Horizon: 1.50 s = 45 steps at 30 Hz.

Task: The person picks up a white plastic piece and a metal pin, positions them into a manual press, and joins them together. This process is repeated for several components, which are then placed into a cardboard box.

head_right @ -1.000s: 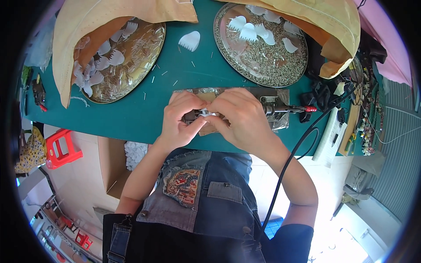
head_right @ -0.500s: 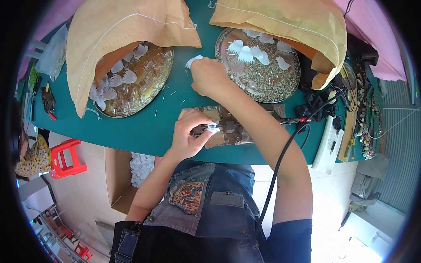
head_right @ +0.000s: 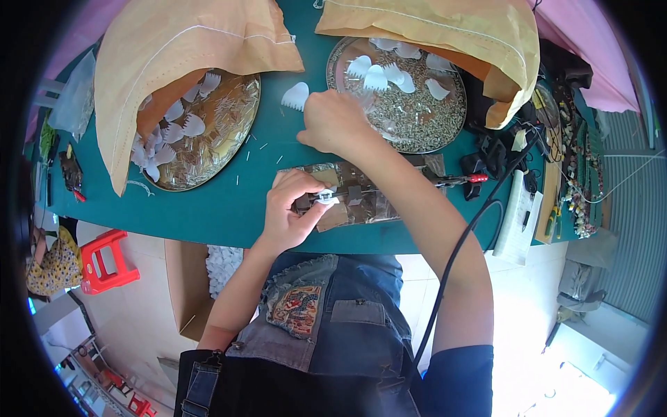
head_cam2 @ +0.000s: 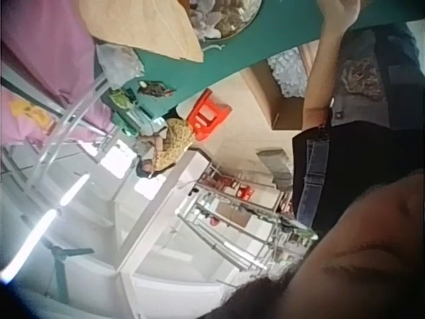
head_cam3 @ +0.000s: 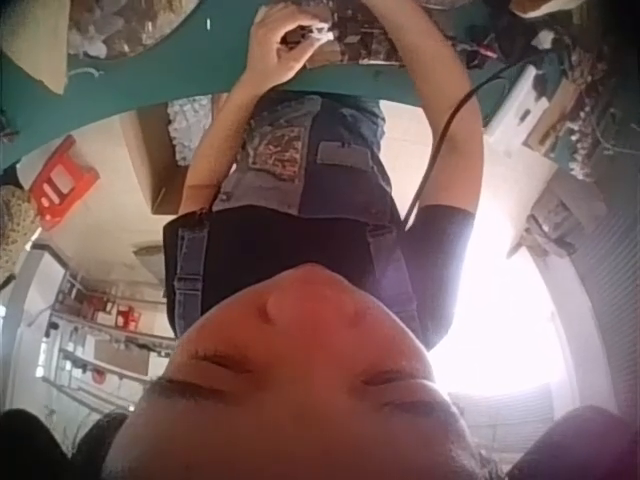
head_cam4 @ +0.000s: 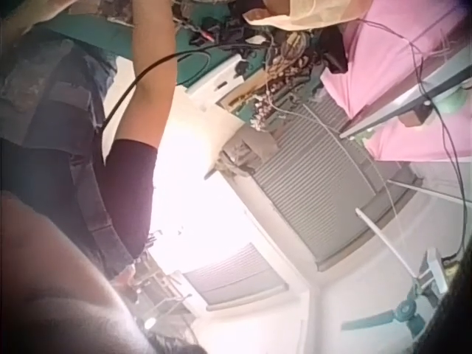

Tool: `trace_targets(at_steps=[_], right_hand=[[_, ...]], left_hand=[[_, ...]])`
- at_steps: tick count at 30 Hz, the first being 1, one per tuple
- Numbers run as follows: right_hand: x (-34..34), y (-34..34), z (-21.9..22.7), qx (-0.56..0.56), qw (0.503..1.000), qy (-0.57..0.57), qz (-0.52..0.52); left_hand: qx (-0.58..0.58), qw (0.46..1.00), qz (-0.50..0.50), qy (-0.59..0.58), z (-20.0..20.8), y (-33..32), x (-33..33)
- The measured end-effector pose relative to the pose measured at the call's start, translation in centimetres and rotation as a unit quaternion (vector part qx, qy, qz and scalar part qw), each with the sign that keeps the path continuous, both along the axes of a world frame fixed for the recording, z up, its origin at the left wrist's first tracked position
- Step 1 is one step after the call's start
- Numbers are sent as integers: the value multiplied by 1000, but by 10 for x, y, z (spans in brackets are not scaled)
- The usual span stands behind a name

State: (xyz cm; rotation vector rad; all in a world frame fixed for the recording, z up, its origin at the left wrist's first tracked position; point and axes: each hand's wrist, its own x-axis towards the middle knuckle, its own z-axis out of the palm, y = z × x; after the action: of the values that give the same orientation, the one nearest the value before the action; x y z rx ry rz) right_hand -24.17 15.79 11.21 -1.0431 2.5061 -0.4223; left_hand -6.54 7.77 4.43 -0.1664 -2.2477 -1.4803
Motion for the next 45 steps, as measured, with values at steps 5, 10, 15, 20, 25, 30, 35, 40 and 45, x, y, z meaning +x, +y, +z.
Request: trace_targets(at_steps=[5,10,15,20,25,30,35,40,45], right_hand=[[-6,-11,-18,34,999,5,-16],[-2,-6,-15,33,999,11,-12],[13,31,16,-118,992,-39,5],[52,86,25,-201,963,-155,-86],[79,103,24,-282,950,-124,-44],[89,104,8,-302,953,39,-17],[94,110,5,-270,958,87,-45],[98,109,8,-261,959,100,-53],[102,110,5,-259,957,113,-68]], left_hand=[[-4,1000,-8,-9,2,1,-2],[2,1000,-7,4,2,3,-4],[-7,1000,-2,-16,0,1,-1],[1,1000,3,-21,3,2,1],[-3,999,-1,-35,4,1,0],[4,1000,-3,-24,2,1,-1],[7,1000,0,-28,1,3,-1],[16,999,1,-29,1,3,0],[16,1000,-1,-21,0,3,0]])
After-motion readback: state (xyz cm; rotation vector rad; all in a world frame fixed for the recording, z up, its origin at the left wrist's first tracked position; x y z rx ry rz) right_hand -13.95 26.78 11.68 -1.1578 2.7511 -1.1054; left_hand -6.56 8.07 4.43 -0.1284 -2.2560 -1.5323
